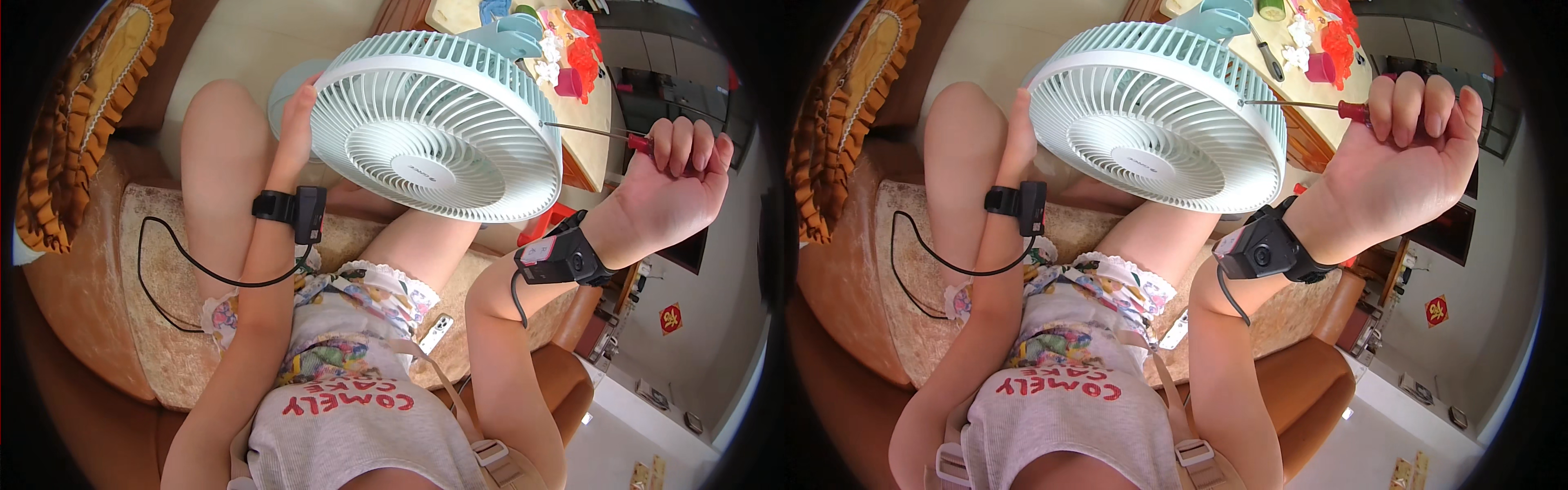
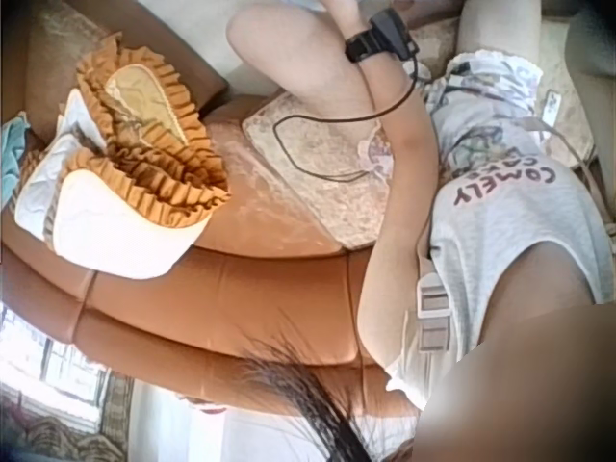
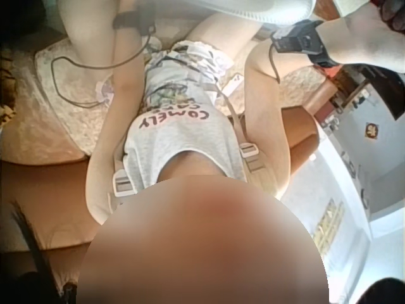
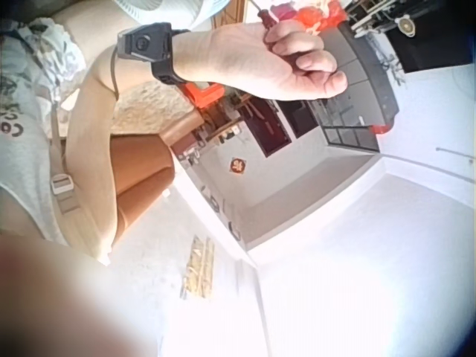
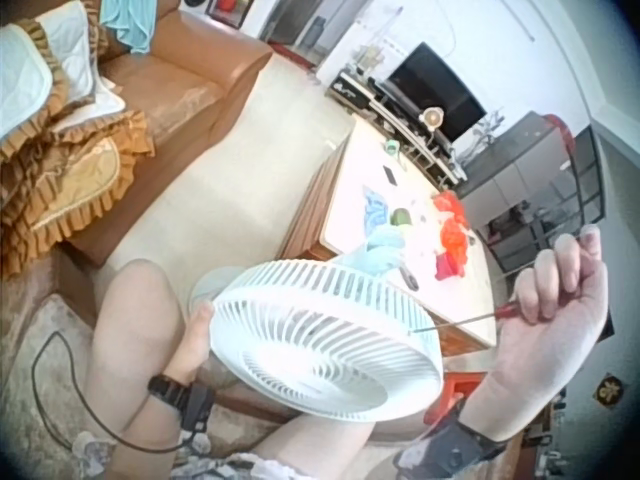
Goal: The person is using a screwdriver to repair a small blue desktop fan while sitting on a sofa.
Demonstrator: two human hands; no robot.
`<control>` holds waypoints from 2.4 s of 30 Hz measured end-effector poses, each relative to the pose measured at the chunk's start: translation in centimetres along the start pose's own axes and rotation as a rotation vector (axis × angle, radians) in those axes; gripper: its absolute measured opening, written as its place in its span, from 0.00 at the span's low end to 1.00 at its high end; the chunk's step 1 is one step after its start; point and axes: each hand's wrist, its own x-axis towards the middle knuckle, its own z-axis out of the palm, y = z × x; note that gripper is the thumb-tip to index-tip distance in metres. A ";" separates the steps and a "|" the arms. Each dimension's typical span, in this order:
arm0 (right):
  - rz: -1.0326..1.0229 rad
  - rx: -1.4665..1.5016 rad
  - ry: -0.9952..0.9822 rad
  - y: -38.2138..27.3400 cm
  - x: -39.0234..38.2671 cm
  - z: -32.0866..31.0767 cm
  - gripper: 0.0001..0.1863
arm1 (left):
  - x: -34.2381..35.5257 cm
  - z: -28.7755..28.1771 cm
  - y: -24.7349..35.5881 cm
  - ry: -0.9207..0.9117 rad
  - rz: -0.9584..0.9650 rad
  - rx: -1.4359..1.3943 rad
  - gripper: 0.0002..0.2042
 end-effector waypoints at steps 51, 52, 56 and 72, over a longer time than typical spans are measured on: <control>-0.041 -0.362 0.177 2.2 -1.9 2.1 0.25 | -0.4 0.0 -0.3 -0.053 0.109 0.044 0.37; -0.043 -0.365 0.174 2.2 -1.9 2.2 0.25 | -0.4 0.0 -0.5 -0.052 0.102 0.024 0.37; -0.091 -0.430 0.277 2.3 -1.9 2.1 0.24 | -0.5 0.1 0.1 -0.021 0.090 0.012 0.35; 0.362 0.505 -0.604 2.9 1.9 -1.4 0.16 | -0.2 0.0 0.3 -0.001 0.059 0.021 0.31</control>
